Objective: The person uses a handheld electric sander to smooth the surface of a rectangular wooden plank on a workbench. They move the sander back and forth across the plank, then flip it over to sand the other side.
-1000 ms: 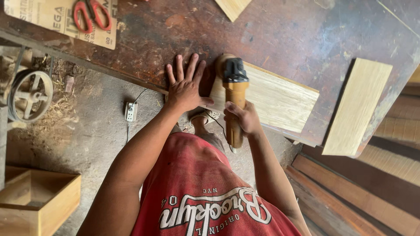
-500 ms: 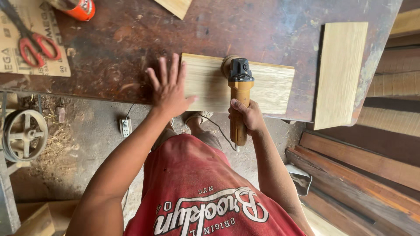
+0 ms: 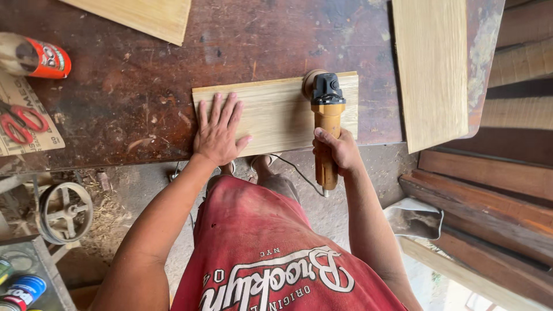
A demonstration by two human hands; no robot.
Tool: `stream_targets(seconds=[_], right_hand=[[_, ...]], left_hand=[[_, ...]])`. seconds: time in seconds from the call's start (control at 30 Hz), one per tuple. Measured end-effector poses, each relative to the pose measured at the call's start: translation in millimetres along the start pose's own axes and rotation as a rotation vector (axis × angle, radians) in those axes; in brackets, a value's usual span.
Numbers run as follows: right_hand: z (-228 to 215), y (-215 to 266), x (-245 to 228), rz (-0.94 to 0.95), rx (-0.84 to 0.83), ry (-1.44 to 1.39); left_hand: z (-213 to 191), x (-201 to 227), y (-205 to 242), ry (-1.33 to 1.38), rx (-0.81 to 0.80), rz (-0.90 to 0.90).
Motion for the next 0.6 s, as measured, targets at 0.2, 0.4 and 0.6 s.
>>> stream_targets(seconds=[0.2,0.4,0.6], right_hand=[[-43.5,0.9,9.0,-0.010,0.083,-0.114],[-27.4,5.5,2.0,-0.097,-0.017,-0.113],[-13.5,8.2,7.6,-0.124,-0.009,-0.041]], left_hand=[[4.4,-1.2,-1.8,-0.009,-0.022,-0.025],[4.1,-1.0,-5.9,-0.018,0.003,-0.019],[8.1,2.2,-6.1,-0.041,-0.022,-0.022]])
Point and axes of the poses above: each hand's wrist, its own y-axis away from the middle knuckle, its own z-axis out of the palm, x = y × z, the point moved 10 cm from there along -y, towards the middle knuckle, and after that the axes turned 8 degrees about y, right-handed, at the moved point
